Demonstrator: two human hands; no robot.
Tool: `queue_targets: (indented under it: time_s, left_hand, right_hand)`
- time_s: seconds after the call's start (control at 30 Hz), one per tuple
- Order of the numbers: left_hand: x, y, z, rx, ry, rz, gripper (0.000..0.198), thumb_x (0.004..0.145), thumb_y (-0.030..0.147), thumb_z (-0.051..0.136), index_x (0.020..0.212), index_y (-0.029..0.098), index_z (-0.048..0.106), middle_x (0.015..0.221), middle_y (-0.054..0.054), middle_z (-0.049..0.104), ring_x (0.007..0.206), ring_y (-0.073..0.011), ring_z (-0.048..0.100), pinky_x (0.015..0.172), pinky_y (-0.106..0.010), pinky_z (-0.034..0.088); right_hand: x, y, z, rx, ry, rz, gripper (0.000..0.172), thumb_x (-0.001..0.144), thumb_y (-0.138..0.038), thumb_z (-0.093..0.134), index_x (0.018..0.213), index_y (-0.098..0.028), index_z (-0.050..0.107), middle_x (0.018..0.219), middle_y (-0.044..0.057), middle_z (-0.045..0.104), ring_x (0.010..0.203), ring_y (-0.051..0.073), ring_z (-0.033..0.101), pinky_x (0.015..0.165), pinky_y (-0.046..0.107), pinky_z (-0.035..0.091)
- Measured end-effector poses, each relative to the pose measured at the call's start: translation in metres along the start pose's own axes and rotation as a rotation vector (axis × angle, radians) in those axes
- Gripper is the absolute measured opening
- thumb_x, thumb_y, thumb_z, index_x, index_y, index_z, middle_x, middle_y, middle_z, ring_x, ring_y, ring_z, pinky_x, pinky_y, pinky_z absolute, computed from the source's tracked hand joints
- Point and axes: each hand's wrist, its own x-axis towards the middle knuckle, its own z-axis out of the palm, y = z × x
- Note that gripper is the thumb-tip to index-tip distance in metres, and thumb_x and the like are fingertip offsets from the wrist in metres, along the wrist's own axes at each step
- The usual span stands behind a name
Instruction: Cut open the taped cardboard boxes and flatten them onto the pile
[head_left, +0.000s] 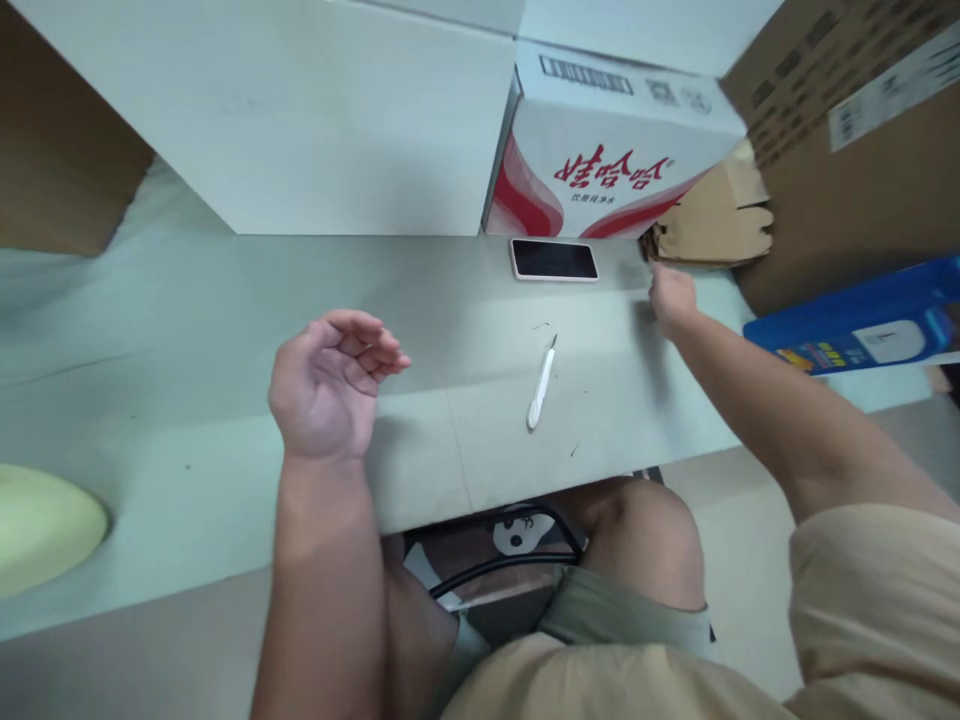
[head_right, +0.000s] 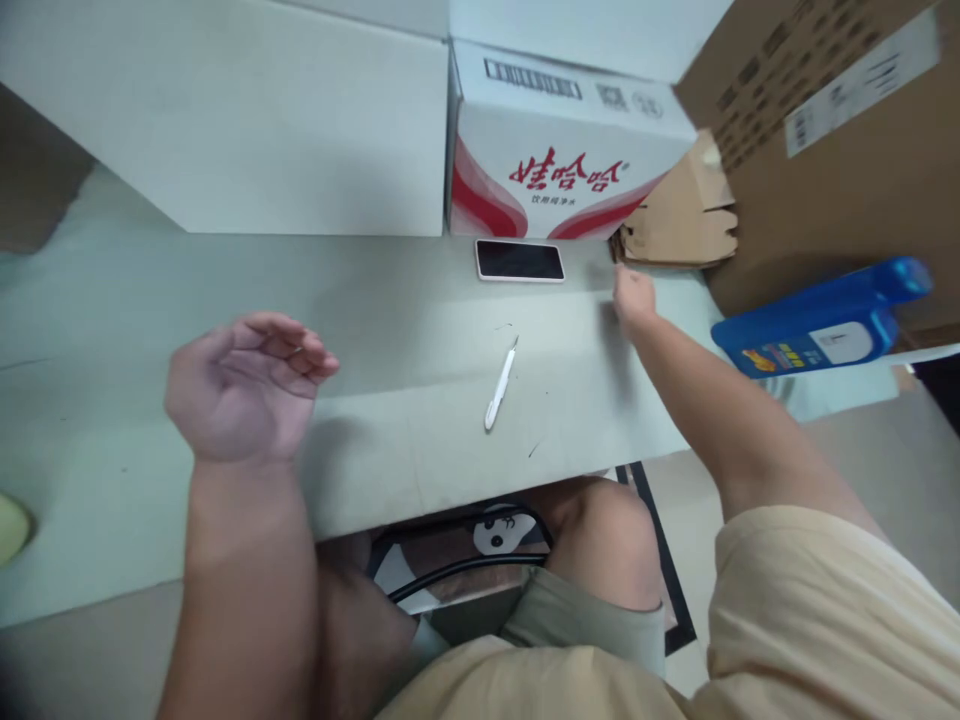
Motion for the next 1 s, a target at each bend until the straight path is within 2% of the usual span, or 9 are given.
queue_targets:
  time_s: [0.1,0.23,0.47,0.57,0.63,0.7,0.8,0.9,1.0]
  left_hand:
    - [-0.006,0.016,-0.008,-0.062,0.114,0.052,0.034,0.090,0.042,0.054,0.068,0.022,0.071,0.063,-0.005,0.065,0.059,-0.0147,0.063,0.057,-0.026,0.057]
    - [-0.020,0.041,-0.018,-0.254,0.335,0.159,0.040,0.088,0.040,0.048,0.057,0.020,0.063,0.051,-0.002,0.052,0.045,-0.0115,0.051,0.044,-0.022,0.045]
    - [-0.036,0.061,-0.046,-0.497,0.328,0.157,0.037,0.086,0.048,0.056,0.061,0.021,0.054,0.052,0.001,0.047,0.044,-0.0105,0.047,0.046,-0.023,0.041]
    - [-0.041,0.072,-0.061,-0.493,0.380,0.242,0.040,0.090,0.049,0.053,0.062,0.021,0.053,0.052,0.001,0.044,0.045,-0.0105,0.046,0.047,-0.023,0.040]
    - [-0.044,0.081,-0.068,-0.478,0.418,0.317,0.042,0.094,0.048,0.049,0.062,0.020,0.053,0.052,0.001,0.043,0.045,-0.0106,0.045,0.048,-0.023,0.040]
    - [-0.046,0.088,-0.072,-0.465,0.465,0.394,0.043,0.095,0.047,0.047,0.063,0.020,0.053,0.052,0.001,0.041,0.044,-0.0106,0.044,0.047,-0.023,0.038]
    - [-0.049,0.093,-0.071,-0.441,0.517,0.518,0.040,0.094,0.042,0.046,0.061,0.020,0.052,0.049,0.002,0.039,0.042,-0.0100,0.039,0.045,-0.022,0.035]
    - [-0.051,0.093,-0.066,-0.419,0.506,0.586,0.038,0.092,0.038,0.047,0.060,0.019,0.051,0.048,0.002,0.037,0.041,-0.0093,0.036,0.044,-0.022,0.034]
    - [-0.053,0.092,-0.061,-0.428,0.498,0.601,0.038,0.093,0.038,0.049,0.060,0.019,0.052,0.048,0.003,0.035,0.040,-0.0086,0.035,0.043,-0.021,0.033]
  right_hand:
    - [-0.036,-0.030,0.013,-0.189,-0.046,-0.033,0.043,0.098,-0.047,0.067,0.071,-0.016,0.057,0.060,-0.005,0.046,0.056,0.008,0.041,0.056,0.024,0.039]
    - [-0.087,-0.090,0.046,-0.330,-0.234,-0.244,0.059,0.090,-0.051,0.065,0.048,-0.021,0.036,0.048,-0.004,0.024,0.053,0.009,0.028,0.055,0.031,0.023]
    - [-0.182,-0.202,0.152,-0.396,-0.616,-0.647,0.054,0.091,-0.051,0.048,0.051,-0.022,0.025,0.055,-0.002,0.021,0.055,0.010,0.024,0.058,0.031,0.025]
    - [-0.213,-0.252,0.208,-0.367,-0.673,-0.832,0.045,0.096,-0.049,0.043,0.061,-0.022,0.033,0.060,-0.001,0.034,0.061,0.012,0.034,0.065,0.030,0.036]
    - [-0.235,-0.288,0.246,-0.277,-0.664,-1.077,0.024,0.097,-0.037,0.044,0.078,-0.022,0.048,0.077,0.003,0.057,0.074,0.016,0.052,0.076,0.030,0.046]
    - [-0.260,-0.325,0.280,-0.158,-0.687,-1.295,0.013,0.090,-0.022,0.049,0.101,-0.021,0.057,0.120,0.010,0.065,0.102,0.016,0.063,0.090,0.029,0.052]
    - [-0.301,-0.376,0.316,-0.121,-0.817,-1.532,0.032,0.091,-0.011,0.046,0.122,-0.018,0.055,0.174,0.017,0.020,0.136,0.013,0.057,0.108,0.032,0.053]
    - [-0.334,-0.408,0.328,-0.278,-0.897,-1.710,0.038,0.087,0.003,0.035,0.114,-0.016,0.052,0.178,0.015,0.009,0.165,0.009,0.018,0.127,0.034,0.040]
    - [-0.346,-0.415,0.323,-0.389,-0.908,-1.715,0.051,0.079,0.004,0.032,0.122,-0.017,0.049,0.175,0.001,0.026,0.163,0.009,0.026,0.125,0.031,0.045]
